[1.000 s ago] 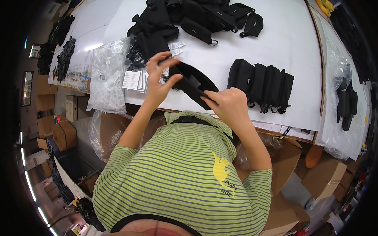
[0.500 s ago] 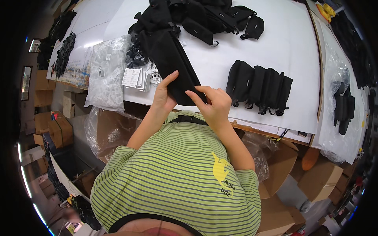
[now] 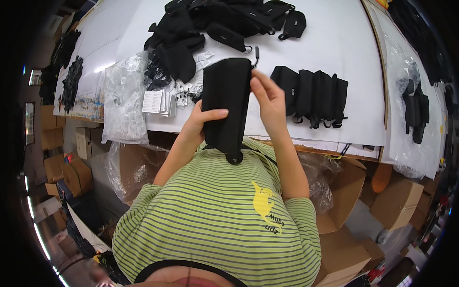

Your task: The recorder is attaching tags or components to small black pouches and organizing them on a workbench.

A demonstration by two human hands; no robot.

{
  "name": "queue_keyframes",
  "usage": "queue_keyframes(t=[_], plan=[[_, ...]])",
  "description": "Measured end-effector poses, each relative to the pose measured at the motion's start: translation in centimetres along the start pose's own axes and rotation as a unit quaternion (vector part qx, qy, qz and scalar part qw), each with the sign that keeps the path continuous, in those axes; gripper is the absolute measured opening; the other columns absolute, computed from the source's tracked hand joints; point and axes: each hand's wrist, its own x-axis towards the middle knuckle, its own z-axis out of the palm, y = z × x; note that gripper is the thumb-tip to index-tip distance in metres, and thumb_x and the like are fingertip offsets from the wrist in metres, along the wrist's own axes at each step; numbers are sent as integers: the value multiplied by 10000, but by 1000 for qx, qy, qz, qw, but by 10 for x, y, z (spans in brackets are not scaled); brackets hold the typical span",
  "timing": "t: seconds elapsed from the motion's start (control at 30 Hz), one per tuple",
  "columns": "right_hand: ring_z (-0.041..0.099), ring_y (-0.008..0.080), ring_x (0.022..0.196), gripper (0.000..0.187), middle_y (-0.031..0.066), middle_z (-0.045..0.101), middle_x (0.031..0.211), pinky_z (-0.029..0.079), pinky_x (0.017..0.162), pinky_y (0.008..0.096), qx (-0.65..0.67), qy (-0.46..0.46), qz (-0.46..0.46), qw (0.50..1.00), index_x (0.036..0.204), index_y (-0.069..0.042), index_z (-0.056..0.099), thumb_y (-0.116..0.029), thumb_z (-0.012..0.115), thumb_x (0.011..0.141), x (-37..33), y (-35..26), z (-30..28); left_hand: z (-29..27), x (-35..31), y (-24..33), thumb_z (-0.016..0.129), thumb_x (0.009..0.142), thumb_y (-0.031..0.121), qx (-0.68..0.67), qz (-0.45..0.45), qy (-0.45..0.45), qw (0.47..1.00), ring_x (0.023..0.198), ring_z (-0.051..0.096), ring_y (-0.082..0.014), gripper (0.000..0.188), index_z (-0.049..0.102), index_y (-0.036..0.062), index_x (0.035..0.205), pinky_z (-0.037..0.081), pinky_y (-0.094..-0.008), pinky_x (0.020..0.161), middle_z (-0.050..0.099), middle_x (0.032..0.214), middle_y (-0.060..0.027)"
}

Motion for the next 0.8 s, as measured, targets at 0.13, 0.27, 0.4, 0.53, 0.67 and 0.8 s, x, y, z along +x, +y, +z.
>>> queue_keyframes(t=[0.13, 0.27, 0.4, 0.53, 0.67, 0.8], plan=[[562, 64, 772, 177, 30, 644, 933, 426, 660, 196, -97, 77, -114, 986, 1002, -1, 639, -73, 641, 840, 13, -17, -5, 5, 1, 0, 714, 701, 92, 37, -39, -6, 999, 769, 638, -163, 391, 562, -38, 1037, 537, -275, 701, 635, 888, -101], [551, 85, 669, 69, 28, 633, 808, 413, 581, 204, -288, 112, -203, 929, 815, -41, 644, -29, 692, 767, 9, -15, -5, 9, 2, 1, 678, 739, 110, 20, -64, 21, 998, 749, 640, -156, 369, 560, -23, 1062, 540, -266, 679, 636, 891, -85], [529, 127, 676, 75, 28, 615, 783, 410, 575, 233, -319, 33, -186, 929, 765, -37, 644, -28, 703, 720, -13, -18, 6, 6, 14, 0, 691, 747, 121, -90, -49, 75, 992, 710, 650, -160, 257, 617, -1, 961, 547, -271, 658, 658, 850, -76], [507, 104, 690, 73, 27, 586, 778, 393, 611, 219, -286, -82, -97, 950, 765, -14, 634, -2, 684, 713, -36, -25, 14, -18, 33, 17, 642, 801, 135, -181, -33, 40, 982, 705, 658, -169, 177, 638, -1, 915, 551, -275, 658, 671, 833, -81], [500, 111, 684, 65, 23, 591, 767, 380, 604, 224, -264, -105, -50, 957, 756, -33, 643, -17, 687, 711, -42, -28, 15, -22, 35, 20, 639, 804, 128, -183, -10, 36, 982, 710, 659, -165, 180, 642, -6, 924, 550, -270, 665, 673, 841, -81], [504, 114, 688, 71, 15, 593, 761, 367, 590, 231, -279, -125, -85, 948, 755, -40, 647, -28, 697, 706, -39, -30, 15, -22, 31, 15, 640, 802, 116, -175, 0, 34, 984, 716, 659, -162, 176, 646, -2, 933, 550, -267, 670, 672, 860, -83]])
